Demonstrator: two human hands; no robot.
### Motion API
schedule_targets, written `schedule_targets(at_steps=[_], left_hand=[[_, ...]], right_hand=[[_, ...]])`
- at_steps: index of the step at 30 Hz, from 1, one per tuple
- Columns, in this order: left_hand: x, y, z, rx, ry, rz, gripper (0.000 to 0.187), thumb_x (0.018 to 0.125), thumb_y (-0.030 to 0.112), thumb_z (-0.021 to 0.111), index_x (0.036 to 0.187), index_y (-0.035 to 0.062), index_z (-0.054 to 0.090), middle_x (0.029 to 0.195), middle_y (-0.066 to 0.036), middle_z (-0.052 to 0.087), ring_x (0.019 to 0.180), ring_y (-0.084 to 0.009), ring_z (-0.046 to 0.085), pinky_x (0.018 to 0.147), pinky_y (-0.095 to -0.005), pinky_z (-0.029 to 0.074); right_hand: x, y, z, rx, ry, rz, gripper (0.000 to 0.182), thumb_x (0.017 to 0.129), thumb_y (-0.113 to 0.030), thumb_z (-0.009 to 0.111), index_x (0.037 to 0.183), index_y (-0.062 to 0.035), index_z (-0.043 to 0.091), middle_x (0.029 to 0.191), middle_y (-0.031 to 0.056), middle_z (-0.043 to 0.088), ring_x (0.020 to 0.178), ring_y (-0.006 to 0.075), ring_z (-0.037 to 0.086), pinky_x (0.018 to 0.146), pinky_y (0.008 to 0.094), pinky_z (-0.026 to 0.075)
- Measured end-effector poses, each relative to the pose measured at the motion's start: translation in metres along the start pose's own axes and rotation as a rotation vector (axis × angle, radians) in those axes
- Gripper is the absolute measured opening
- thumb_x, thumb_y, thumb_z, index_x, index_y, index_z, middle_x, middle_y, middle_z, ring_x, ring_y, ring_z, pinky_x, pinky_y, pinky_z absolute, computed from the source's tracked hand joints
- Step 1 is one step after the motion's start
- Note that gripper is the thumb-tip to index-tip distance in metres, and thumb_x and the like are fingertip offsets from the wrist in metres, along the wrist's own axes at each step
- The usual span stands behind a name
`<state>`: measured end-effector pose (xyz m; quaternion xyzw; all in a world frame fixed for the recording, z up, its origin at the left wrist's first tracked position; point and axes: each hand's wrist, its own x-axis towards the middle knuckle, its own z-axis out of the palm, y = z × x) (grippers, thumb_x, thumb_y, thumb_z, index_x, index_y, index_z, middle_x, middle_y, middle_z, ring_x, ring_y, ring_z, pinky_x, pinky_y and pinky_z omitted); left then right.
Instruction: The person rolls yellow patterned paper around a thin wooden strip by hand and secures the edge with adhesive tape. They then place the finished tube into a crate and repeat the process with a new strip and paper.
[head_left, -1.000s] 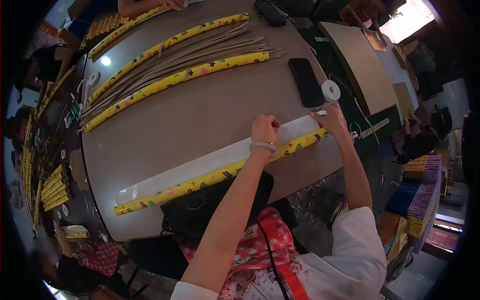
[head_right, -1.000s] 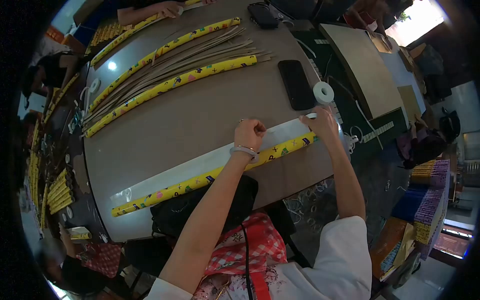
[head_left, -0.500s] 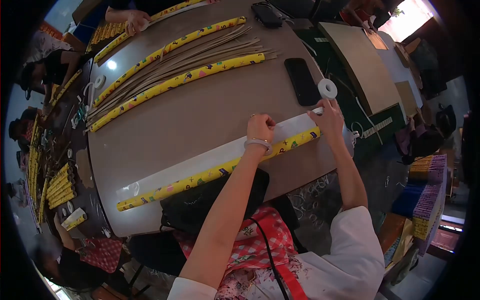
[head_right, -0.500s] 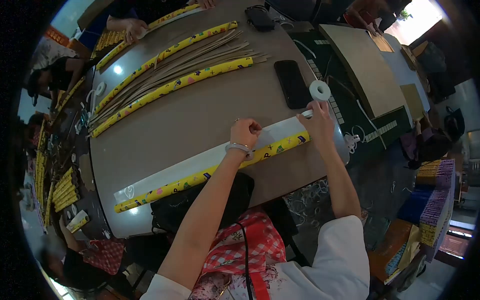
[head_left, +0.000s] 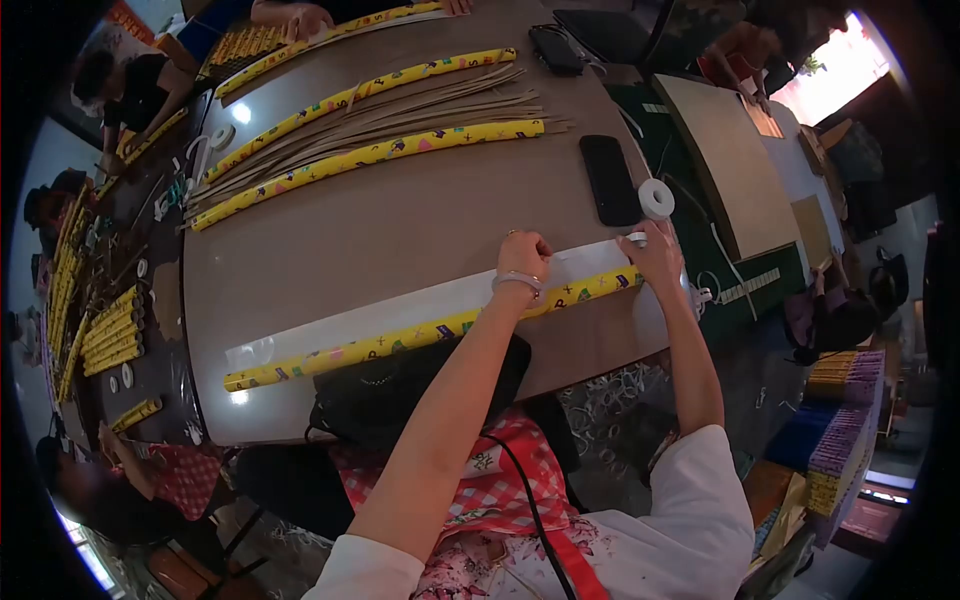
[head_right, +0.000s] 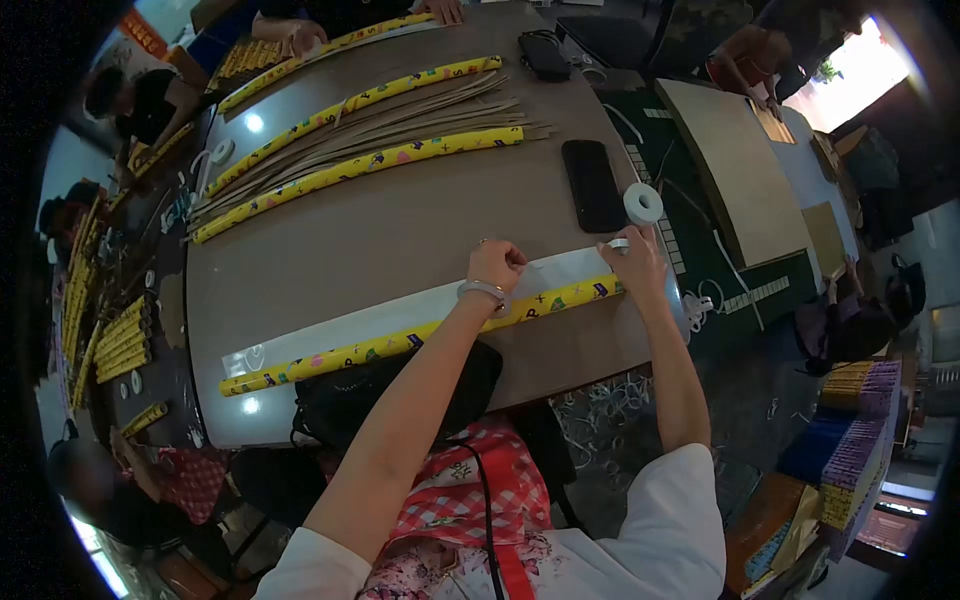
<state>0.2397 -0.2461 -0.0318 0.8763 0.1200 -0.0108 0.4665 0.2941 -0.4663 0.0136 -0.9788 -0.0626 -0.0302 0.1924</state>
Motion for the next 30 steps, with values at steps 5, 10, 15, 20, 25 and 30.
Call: schedule_targets(at_steps=[5, 10, 15, 20, 25, 30], left_hand=[[0.000, -0.001, 0.001, -0.031, -0.022, -0.031, 0.003, 0.069, 0.004, 0.067, 0.070, 0.0068, 0.067, 0.085, -0.014, 0.063, 0.082, -0.0276, 0.062, 0.077, -0.0369, 0.051], [0.001, -0.001, 0.001, -0.003, -0.007, -0.018, 0.004, 0.068, 0.004, 0.068, 0.070, 0.0077, 0.067, 0.086, -0.014, 0.063, 0.083, -0.0274, 0.062, 0.078, -0.0367, 0.051], [0.002, -0.004, 0.004, 0.009, 0.003, 0.006, 0.004, 0.068, 0.004, 0.067, 0.068, 0.0082, 0.067, 0.085, -0.014, 0.062, 0.083, -0.0279, 0.062, 0.077, -0.0369, 0.051], [0.000, -0.005, 0.006, 0.035, 0.077, 0.079, 0.003, 0.068, 0.004, 0.067, 0.071, 0.0050, 0.068, 0.078, -0.013, 0.065, 0.075, -0.0266, 0.064, 0.070, -0.0355, 0.053], [-0.003, 0.001, 0.001, -0.019, 0.030, 0.009, 0.005, 0.068, 0.003, 0.066, 0.069, 0.0075, 0.066, 0.084, -0.014, 0.062, 0.084, -0.0288, 0.061, 0.077, -0.0373, 0.051], [0.000, -0.007, 0.007, -0.068, 0.076, 0.036, 0.011, 0.067, 0.002, 0.069, 0.076, 0.0032, 0.062, 0.078, -0.013, 0.064, 0.073, -0.0264, 0.064, 0.069, -0.0359, 0.052]], right_hand=[[0.009, 0.013, 0.001, 0.016, -0.072, 0.006, 0.037, 0.070, -0.037, 0.073, 0.091, -0.0091, 0.060, 0.107, 0.0073, 0.054, 0.098, 0.0281, 0.059, 0.075, 0.0432, 0.050], [0.000, -0.003, -0.003, 0.009, -0.015, 0.043, 0.037, 0.071, -0.039, 0.073, 0.091, -0.0094, 0.060, 0.109, 0.0081, 0.052, 0.102, 0.0283, 0.058, 0.080, 0.0439, 0.049], [0.010, 0.022, 0.010, 0.096, -0.036, 0.034, 0.035, 0.072, -0.037, 0.072, 0.094, -0.0106, 0.061, 0.111, 0.0104, 0.051, 0.105, 0.0285, 0.055, 0.082, 0.0431, 0.048], [0.013, 0.024, 0.006, 0.245, -0.105, 0.051, 0.032, 0.073, -0.033, 0.072, 0.097, -0.0128, 0.063, 0.112, 0.0119, 0.050, 0.106, 0.0293, 0.054, 0.084, 0.0442, 0.047], [-0.003, -0.024, -0.009, -0.277, 0.171, -0.072, 0.035, 0.070, -0.031, 0.076, 0.098, -0.0141, 0.061, 0.106, 0.0100, 0.048, 0.104, 0.0279, 0.053, 0.086, 0.0443, 0.044], [-0.009, -0.063, -0.002, -0.193, 0.135, -0.242, 0.045, 0.064, -0.027, 0.080, 0.101, -0.0140, 0.059, 0.104, 0.0091, 0.047, 0.102, 0.0285, 0.050, 0.090, 0.0457, 0.038]])
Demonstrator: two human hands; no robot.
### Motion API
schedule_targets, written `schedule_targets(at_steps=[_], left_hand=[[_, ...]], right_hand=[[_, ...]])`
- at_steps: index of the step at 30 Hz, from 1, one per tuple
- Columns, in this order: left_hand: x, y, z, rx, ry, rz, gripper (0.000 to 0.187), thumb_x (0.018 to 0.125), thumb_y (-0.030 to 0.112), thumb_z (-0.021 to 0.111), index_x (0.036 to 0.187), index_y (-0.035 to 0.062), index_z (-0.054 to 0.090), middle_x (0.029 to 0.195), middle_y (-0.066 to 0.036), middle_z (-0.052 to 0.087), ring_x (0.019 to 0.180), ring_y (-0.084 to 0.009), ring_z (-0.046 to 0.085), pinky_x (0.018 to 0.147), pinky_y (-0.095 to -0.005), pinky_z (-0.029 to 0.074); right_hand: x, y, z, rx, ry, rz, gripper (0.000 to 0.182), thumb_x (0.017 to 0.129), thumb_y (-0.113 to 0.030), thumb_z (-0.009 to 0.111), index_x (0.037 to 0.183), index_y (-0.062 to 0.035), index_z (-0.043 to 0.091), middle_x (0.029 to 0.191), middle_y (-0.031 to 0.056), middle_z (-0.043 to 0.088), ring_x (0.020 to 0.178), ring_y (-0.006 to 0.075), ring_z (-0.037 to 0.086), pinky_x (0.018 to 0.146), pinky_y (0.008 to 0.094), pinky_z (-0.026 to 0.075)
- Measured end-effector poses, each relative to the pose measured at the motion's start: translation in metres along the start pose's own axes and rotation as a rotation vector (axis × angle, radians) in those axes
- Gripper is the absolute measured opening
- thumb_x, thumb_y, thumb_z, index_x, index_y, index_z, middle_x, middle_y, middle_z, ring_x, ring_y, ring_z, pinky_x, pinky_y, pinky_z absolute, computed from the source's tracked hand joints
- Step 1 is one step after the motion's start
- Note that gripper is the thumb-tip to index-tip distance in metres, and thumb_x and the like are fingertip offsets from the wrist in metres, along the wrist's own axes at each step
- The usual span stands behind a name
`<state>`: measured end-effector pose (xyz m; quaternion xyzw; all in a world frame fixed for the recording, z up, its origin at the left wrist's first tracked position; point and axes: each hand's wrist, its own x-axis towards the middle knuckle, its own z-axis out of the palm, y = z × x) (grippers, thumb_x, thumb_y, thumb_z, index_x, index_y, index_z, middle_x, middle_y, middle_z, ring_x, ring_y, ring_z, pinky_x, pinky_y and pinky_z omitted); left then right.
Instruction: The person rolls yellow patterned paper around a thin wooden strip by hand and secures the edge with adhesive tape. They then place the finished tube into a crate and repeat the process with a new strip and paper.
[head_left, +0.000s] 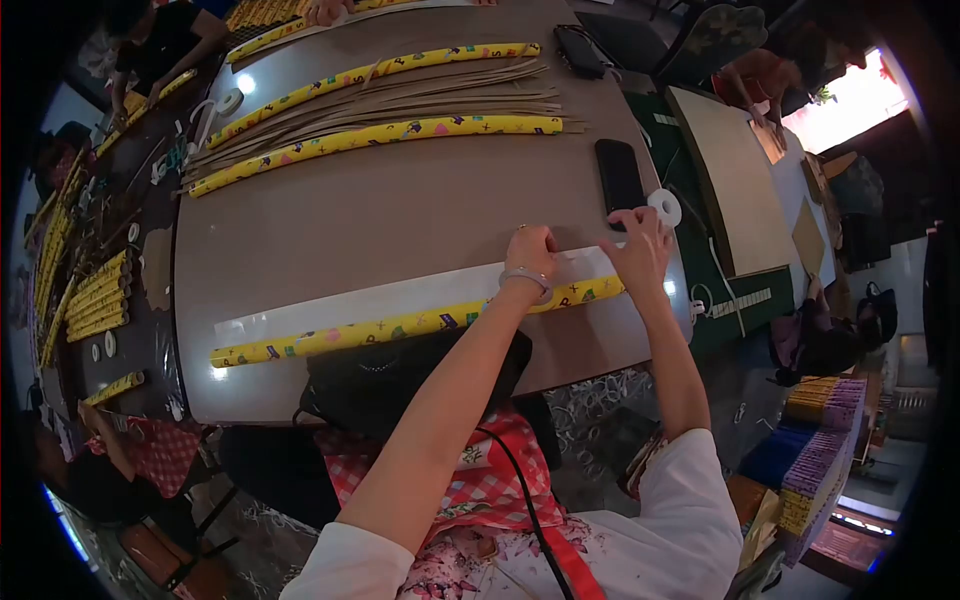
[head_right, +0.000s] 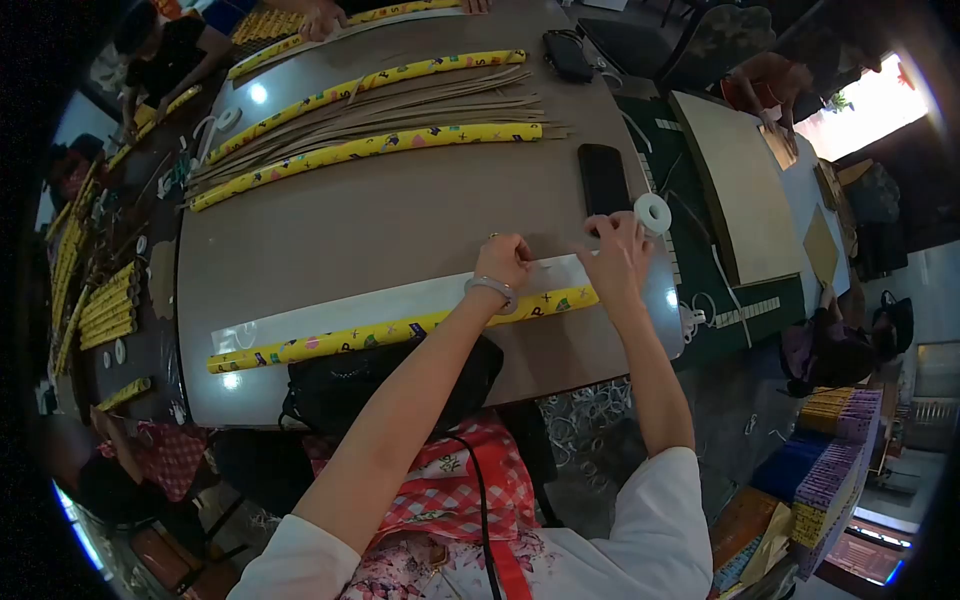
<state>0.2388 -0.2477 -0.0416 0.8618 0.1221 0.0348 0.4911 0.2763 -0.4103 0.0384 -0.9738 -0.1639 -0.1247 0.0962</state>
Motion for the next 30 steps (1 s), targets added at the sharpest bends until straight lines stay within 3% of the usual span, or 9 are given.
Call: schedule_targets(at_steps=[4, 12, 17, 20, 24, 27, 30], left_hand=[[0.001, 0.002, 0.000, 0.050, -0.002, -0.008, 0.015, 0.066, 0.003, 0.071, 0.076, 0.0024, 0.061, 0.077, -0.013, 0.064, 0.073, -0.0266, 0.064, 0.068, -0.0358, 0.051], [0.004, 0.001, 0.000, 0.064, 0.012, -0.033, 0.016, 0.065, 0.004, 0.072, 0.075, 0.0025, 0.060, 0.076, -0.013, 0.064, 0.074, -0.0269, 0.064, 0.069, -0.0360, 0.051], [0.000, 0.007, -0.006, 0.027, 0.011, -0.035, 0.014, 0.065, 0.002, 0.071, 0.074, 0.0033, 0.060, 0.077, -0.013, 0.064, 0.074, -0.0262, 0.064, 0.068, -0.0352, 0.052], [0.002, 0.010, -0.010, -0.021, -0.111, -0.147, 0.011, 0.068, 0.002, 0.067, 0.077, 0.0042, 0.061, 0.088, -0.015, 0.063, 0.087, -0.0322, 0.060, 0.077, -0.0397, 0.050], [0.002, 0.008, -0.008, 0.008, -0.095, -0.117, 0.010, 0.068, 0.003, 0.067, 0.076, 0.0043, 0.061, 0.088, -0.015, 0.063, 0.086, -0.0327, 0.061, 0.076, -0.0399, 0.050], [0.003, 0.007, -0.008, 0.034, -0.049, -0.092, 0.015, 0.065, 0.003, 0.072, 0.076, 0.0037, 0.062, 0.076, -0.012, 0.064, 0.074, -0.0265, 0.064, 0.070, -0.0345, 0.052], [0.003, 0.011, -0.012, -0.010, -0.135, -0.134, 0.010, 0.068, 0.003, 0.067, 0.075, 0.0049, 0.062, 0.089, -0.015, 0.063, 0.087, -0.0330, 0.061, 0.077, -0.0393, 0.050]], right_hand=[[0.003, -0.022, 0.018, 0.209, -0.207, -0.011, 0.050, 0.060, -0.028, 0.082, 0.102, -0.0132, 0.058, 0.109, 0.0086, 0.044, 0.107, 0.0296, 0.045, 0.091, 0.0456, 0.035], [0.008, -0.012, 0.017, 0.223, -0.279, -0.126, 0.055, 0.060, -0.026, 0.082, 0.107, -0.0133, 0.057, 0.112, 0.0099, 0.040, 0.110, 0.0296, 0.040, 0.093, 0.0420, 0.028], [0.015, -0.007, 0.006, 0.174, -0.435, -0.094, 0.055, 0.062, -0.024, 0.081, 0.110, -0.0120, 0.057, 0.112, 0.0094, 0.039, 0.112, 0.0286, 0.039, 0.093, 0.0409, 0.027], [0.022, 0.000, 0.003, 0.179, -0.421, -0.028, 0.056, 0.061, -0.024, 0.082, 0.109, -0.0121, 0.056, 0.113, 0.0095, 0.038, 0.112, 0.0290, 0.039, 0.094, 0.0415, 0.026], [0.016, -0.008, 0.011, 0.223, -0.376, -0.033, 0.057, 0.060, -0.027, 0.081, 0.109, -0.0144, 0.054, 0.112, 0.0085, 0.039, 0.111, 0.0269, 0.041, 0.093, 0.0408, 0.027], [0.014, -0.009, 0.012, 0.175, -0.380, -0.052, 0.054, 0.061, -0.026, 0.081, 0.107, -0.0130, 0.056, 0.112, 0.0094, 0.038, 0.111, 0.0285, 0.040, 0.094, 0.0414, 0.028], [0.010, -0.013, 0.014, 0.216, -0.330, -0.098, 0.054, 0.061, -0.027, 0.081, 0.106, -0.0129, 0.056, 0.111, 0.0096, 0.038, 0.111, 0.0283, 0.040, 0.093, 0.0412, 0.028]])
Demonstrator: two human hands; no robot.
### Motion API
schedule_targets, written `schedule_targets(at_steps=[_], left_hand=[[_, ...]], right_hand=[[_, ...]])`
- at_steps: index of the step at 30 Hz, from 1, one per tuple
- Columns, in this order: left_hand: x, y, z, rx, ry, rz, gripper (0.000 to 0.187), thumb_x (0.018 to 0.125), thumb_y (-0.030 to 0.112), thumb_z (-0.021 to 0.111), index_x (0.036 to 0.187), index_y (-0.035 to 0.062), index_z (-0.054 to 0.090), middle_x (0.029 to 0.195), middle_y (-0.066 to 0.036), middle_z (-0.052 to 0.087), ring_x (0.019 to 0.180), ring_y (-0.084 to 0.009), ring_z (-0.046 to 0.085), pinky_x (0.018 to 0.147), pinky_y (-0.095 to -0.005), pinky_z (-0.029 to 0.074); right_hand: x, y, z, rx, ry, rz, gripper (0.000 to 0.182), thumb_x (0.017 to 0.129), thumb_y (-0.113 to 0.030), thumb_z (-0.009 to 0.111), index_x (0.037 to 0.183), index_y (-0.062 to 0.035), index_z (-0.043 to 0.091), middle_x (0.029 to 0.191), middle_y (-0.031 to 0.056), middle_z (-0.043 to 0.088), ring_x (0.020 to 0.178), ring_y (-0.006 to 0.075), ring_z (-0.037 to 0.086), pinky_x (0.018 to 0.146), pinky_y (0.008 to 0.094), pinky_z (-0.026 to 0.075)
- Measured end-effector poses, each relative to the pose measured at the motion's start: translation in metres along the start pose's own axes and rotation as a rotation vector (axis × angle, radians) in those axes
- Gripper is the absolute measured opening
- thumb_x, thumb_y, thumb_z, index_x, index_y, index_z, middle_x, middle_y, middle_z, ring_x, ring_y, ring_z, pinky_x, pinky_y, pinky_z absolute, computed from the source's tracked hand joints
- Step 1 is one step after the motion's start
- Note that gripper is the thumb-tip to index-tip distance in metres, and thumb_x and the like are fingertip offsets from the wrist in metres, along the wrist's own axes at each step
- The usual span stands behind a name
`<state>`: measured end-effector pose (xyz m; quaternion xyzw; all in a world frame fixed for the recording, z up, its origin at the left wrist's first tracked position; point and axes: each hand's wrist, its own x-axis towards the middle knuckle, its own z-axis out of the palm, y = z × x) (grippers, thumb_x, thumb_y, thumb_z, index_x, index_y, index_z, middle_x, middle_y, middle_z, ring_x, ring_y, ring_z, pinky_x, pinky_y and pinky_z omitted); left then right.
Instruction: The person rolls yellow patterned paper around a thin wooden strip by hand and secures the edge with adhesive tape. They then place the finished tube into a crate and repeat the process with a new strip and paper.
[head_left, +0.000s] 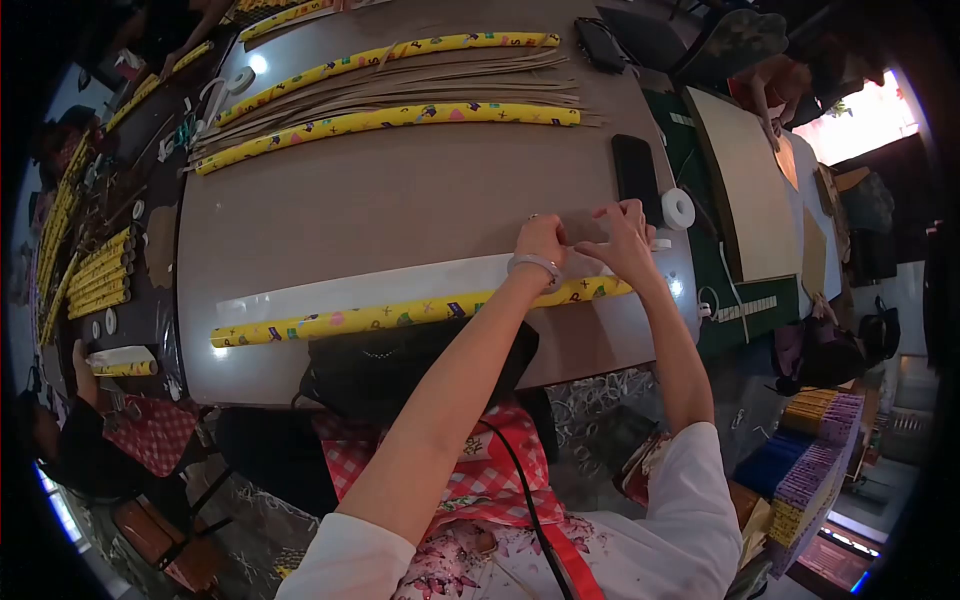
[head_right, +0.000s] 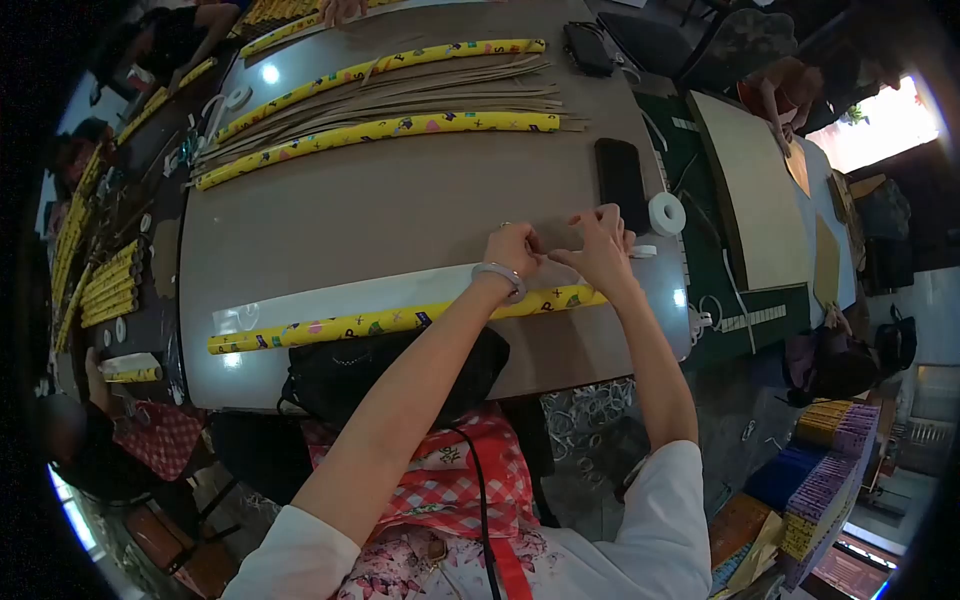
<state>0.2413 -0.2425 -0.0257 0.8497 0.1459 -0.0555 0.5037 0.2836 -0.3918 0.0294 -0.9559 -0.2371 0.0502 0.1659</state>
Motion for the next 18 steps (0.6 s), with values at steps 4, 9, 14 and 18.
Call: schedule_targets(at_steps=[4, 9, 14, 18], left_hand=[[0.005, -0.011, 0.008, 0.069, 0.111, 0.074, 0.016, 0.064, 0.006, 0.073, 0.076, 0.0046, 0.063, 0.077, -0.011, 0.064, 0.072, -0.0248, 0.064, 0.070, -0.0338, 0.052], [-0.001, -0.006, -0.002, 0.022, 0.062, 0.098, 0.009, 0.068, 0.005, 0.066, 0.076, 0.0060, 0.062, 0.080, -0.013, 0.063, 0.081, -0.0298, 0.063, 0.075, -0.0382, 0.051], [-0.006, -0.013, -0.011, -0.013, -0.010, 0.229, 0.014, 0.069, 0.007, 0.064, 0.083, 0.0045, 0.062, 0.076, -0.008, 0.063, 0.072, -0.0219, 0.063, 0.069, -0.0323, 0.051], [-0.013, -0.007, -0.004, 0.022, 0.034, 0.211, 0.013, 0.072, 0.006, 0.062, 0.085, 0.0040, 0.061, 0.082, -0.009, 0.062, 0.077, -0.0246, 0.062, 0.072, -0.0334, 0.050]], right_hand=[[-0.003, -0.002, 0.001, -0.016, -0.016, -0.026, 0.053, 0.061, -0.025, 0.081, 0.107, -0.0131, 0.056, 0.111, 0.0099, 0.038, 0.111, 0.0285, 0.040, 0.093, 0.0415, 0.028], [-0.015, 0.022, -0.026, -0.088, 0.295, -0.091, 0.034, 0.073, -0.022, 0.073, 0.102, -0.0128, 0.059, 0.111, 0.0108, 0.043, 0.109, 0.0294, 0.044, 0.093, 0.0437, 0.030], [-0.036, 0.079, -0.025, -0.099, 0.343, 0.042, 0.015, 0.086, -0.020, 0.059, 0.097, -0.0116, 0.064, 0.108, 0.0105, 0.050, 0.103, 0.0294, 0.050, 0.089, 0.0464, 0.038], [-0.045, 0.090, -0.012, -0.063, 0.345, -0.033, 0.016, 0.081, -0.018, 0.063, 0.095, -0.0106, 0.065, 0.107, 0.0077, 0.053, 0.102, 0.0278, 0.052, 0.090, 0.0440, 0.041]])
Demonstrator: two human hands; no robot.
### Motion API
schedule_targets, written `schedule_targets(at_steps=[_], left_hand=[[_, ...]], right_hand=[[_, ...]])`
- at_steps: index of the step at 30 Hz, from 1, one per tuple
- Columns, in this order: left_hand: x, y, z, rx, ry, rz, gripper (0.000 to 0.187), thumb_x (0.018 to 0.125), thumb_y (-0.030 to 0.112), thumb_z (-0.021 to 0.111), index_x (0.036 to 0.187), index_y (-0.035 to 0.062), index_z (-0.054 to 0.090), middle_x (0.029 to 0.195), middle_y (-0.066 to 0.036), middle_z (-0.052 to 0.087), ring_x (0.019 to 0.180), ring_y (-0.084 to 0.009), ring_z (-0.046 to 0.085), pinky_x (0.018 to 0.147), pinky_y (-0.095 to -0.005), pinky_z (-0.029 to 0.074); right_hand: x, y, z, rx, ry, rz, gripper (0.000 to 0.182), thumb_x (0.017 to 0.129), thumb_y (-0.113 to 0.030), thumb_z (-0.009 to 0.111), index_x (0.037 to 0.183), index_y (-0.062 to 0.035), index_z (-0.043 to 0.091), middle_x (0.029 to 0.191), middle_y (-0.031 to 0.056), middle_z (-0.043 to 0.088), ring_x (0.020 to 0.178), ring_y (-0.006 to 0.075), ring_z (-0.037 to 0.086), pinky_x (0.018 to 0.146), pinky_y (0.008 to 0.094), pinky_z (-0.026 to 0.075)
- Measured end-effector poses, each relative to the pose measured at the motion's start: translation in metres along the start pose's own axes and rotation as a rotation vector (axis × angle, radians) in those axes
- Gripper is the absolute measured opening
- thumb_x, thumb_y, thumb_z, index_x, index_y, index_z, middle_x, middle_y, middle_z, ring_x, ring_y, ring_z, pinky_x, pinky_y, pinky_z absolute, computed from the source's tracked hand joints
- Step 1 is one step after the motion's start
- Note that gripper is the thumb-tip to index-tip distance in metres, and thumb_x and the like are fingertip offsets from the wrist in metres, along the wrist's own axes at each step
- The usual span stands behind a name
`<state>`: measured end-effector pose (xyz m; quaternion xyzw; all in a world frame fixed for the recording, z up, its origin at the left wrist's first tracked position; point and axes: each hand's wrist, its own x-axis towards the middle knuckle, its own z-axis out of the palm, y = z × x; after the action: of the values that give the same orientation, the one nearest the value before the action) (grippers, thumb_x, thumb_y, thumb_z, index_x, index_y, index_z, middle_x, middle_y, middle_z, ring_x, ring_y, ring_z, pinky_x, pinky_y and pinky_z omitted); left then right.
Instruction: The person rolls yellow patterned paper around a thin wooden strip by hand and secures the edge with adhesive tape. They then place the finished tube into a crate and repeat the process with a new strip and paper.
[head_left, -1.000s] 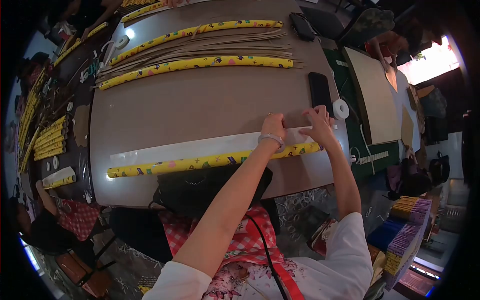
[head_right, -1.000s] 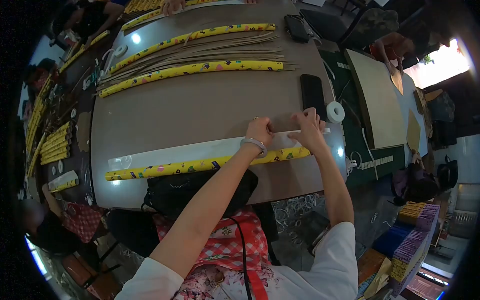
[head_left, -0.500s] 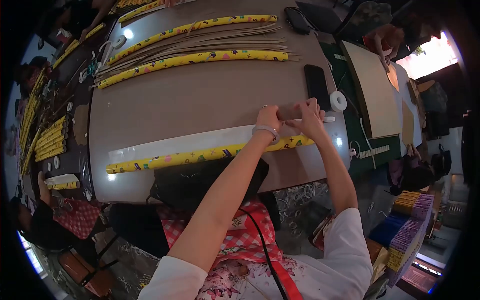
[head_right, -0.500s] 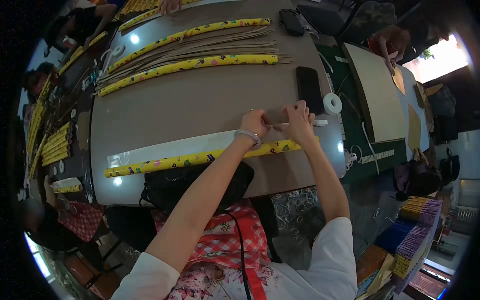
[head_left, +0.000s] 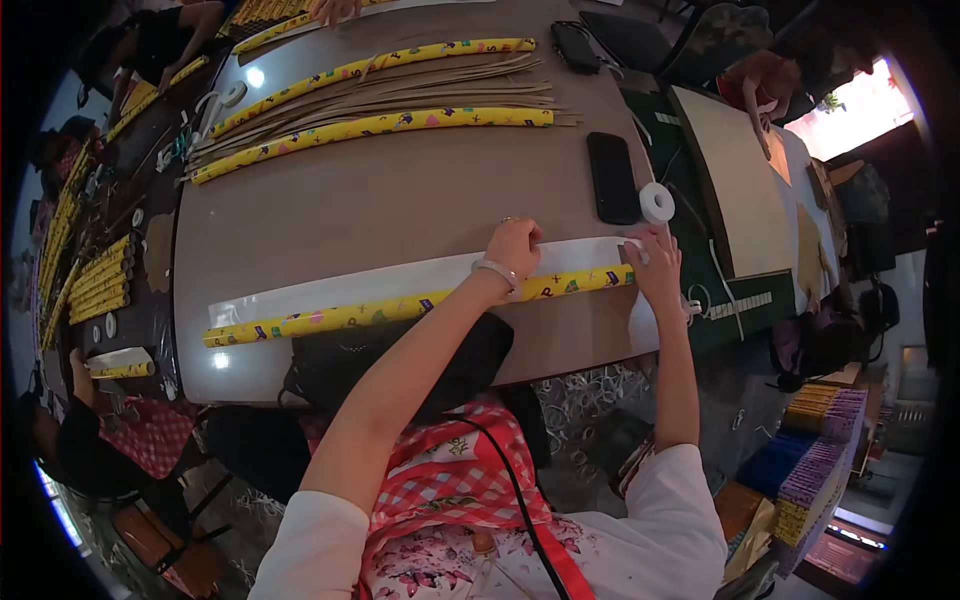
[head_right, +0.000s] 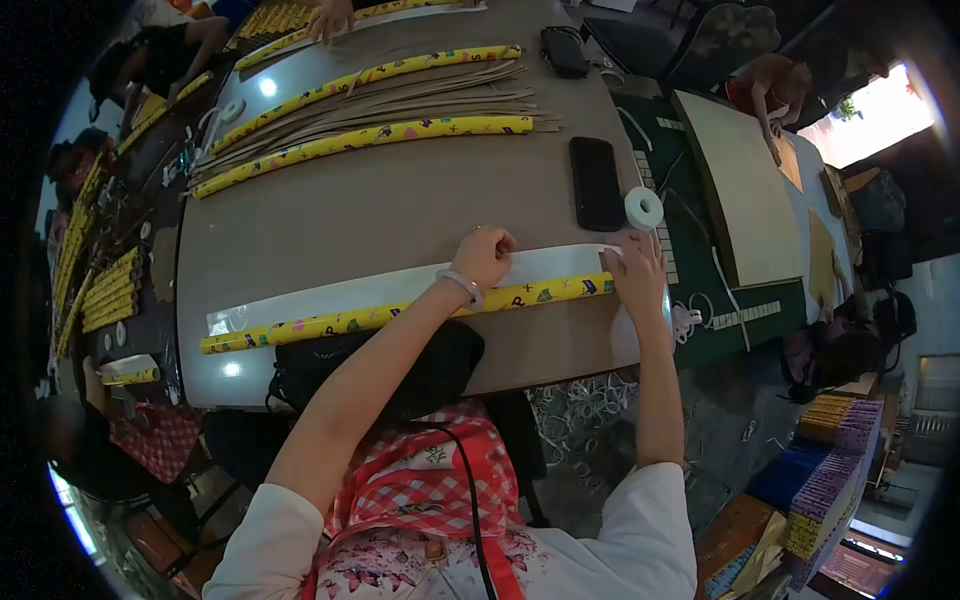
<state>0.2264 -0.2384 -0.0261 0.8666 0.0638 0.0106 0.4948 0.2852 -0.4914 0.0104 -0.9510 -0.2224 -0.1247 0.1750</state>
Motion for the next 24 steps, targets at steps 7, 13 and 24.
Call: schedule_targets(at_steps=[7, 13, 24], left_hand=[[0.005, 0.044, 0.019, 0.376, 0.087, 0.350, 0.012, 0.080, 0.013, 0.061, 0.090, 0.0067, 0.064, 0.093, -0.009, 0.060, 0.095, -0.0273, 0.056, 0.082, -0.0376, 0.047], [0.038, 0.068, 0.063, 0.451, -0.013, 0.330, 0.017, 0.081, 0.020, 0.062, 0.094, 0.0106, 0.068, 0.096, -0.007, 0.061, 0.099, -0.0263, 0.055, 0.084, -0.0383, 0.048], [0.049, 0.056, 0.085, 0.455, -0.053, 0.392, 0.012, 0.081, 0.020, 0.060, 0.081, 0.0094, 0.065, 0.090, -0.008, 0.061, 0.093, -0.0273, 0.058, 0.082, -0.0399, 0.046]], right_hand=[[0.002, -0.003, -0.001, 0.275, -0.042, 0.086, 0.016, 0.075, -0.017, 0.066, 0.089, -0.0096, 0.065, 0.088, 0.0042, 0.060, 0.086, 0.0242, 0.059, 0.081, 0.0370, 0.044], [0.004, 0.007, 0.011, 0.214, 0.018, 0.024, 0.015, 0.074, -0.016, 0.068, 0.087, -0.0094, 0.065, 0.085, 0.0039, 0.061, 0.084, 0.0243, 0.059, 0.074, 0.0365, 0.042], [-0.002, 0.017, 0.028, 0.188, 0.138, -0.048, 0.015, 0.074, -0.015, 0.069, 0.087, -0.0120, 0.063, 0.083, 0.0017, 0.060, 0.080, 0.0224, 0.058, 0.072, 0.0358, 0.040]])
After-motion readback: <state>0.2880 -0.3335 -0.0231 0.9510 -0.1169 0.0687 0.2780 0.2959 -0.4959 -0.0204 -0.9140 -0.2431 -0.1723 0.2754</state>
